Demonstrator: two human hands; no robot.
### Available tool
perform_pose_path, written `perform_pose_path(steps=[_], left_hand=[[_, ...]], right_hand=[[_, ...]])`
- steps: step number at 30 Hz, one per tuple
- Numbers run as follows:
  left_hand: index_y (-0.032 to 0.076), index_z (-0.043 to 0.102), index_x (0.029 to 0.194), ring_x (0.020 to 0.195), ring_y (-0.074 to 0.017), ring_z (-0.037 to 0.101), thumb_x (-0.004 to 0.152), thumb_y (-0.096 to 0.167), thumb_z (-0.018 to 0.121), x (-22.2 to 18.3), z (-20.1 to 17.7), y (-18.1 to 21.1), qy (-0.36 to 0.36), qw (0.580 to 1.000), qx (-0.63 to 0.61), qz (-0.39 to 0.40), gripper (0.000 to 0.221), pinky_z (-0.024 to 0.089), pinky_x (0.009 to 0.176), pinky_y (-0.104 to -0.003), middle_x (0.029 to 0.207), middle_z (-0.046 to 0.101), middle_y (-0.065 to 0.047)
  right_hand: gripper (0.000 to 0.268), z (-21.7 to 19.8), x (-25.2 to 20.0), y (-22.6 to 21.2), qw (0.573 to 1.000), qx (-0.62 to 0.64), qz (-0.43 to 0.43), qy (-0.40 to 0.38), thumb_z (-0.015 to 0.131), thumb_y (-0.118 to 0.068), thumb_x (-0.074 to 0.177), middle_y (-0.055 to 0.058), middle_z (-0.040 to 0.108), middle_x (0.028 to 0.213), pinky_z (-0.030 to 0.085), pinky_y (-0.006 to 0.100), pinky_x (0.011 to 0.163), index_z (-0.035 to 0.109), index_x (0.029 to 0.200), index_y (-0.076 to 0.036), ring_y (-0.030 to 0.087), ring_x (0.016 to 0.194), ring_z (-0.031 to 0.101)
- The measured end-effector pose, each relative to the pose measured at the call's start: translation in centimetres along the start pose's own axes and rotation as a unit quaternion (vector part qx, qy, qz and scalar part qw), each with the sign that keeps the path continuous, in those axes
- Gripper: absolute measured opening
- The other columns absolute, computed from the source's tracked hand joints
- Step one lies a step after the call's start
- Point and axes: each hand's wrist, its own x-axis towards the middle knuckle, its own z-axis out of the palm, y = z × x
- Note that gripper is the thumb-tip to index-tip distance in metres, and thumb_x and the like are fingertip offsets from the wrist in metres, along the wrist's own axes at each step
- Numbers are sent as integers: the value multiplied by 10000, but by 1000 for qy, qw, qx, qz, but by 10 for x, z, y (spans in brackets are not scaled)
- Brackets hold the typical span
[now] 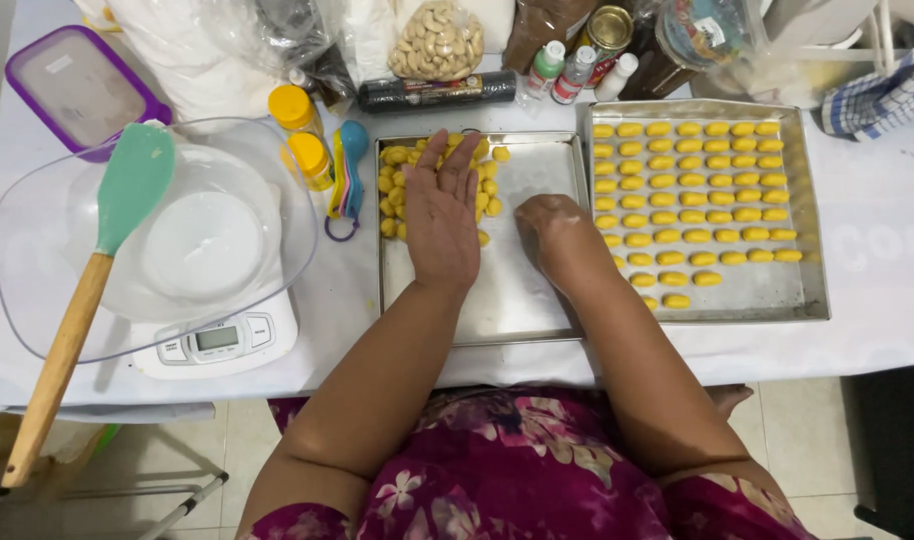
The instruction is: Rolling small pieces of yellow dough into balls and arranging them on a baking tray
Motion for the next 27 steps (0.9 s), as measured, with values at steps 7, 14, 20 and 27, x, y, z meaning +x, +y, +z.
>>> perform_pose_path(steps=[7, 14, 20, 27], left_hand=[[200, 374, 1554, 1469, -240, 389, 1083, 660, 178, -1, 8, -3, -62, 993, -7, -103, 687, 204, 1221, -429, 1519, 517, -139], [191, 323, 1608, 1545, -300, 266, 1030, 734, 82, 4, -4, 1, -102, 975, -145, -131, 829, 153, 1265, -492, 1600, 412, -184], [208, 248, 1629, 1541, -328, 268, 1004, 766, 165, -1, 5, -8, -121, 976, -51, -173, 842, 121, 1264, -538, 1585, 422, -199], [187, 298, 1611, 1520, -295, 346, 983, 734, 189, 6, -1, 5, -86, 973, -167, -135, 840, 326, 1233, -448, 1624, 370, -193]], right_hand=[[253, -47, -1, -56, 956, 192, -120, 185, 645, -132, 1005, 135, 735, 1253, 522, 420, 1029, 755, 1226, -77, 315, 1184, 689], [409, -33, 0, -75, 959, 164, -148, 178, 599, -212, 1062, 208, 637, 1404, 465, 493, 1119, 612, 1418, -11, 371, 1314, 601], [499, -28, -1, -74, 944, 206, -195, 166, 566, -412, 1040, 154, 585, 1491, 427, 491, 1180, 655, 1372, -49, 364, 1376, 558], [451, -30, -9, -83, 940, 190, -223, 176, 554, -320, 1055, 124, 569, 1516, 351, 463, 1236, 623, 1424, -69, 335, 1423, 515]])
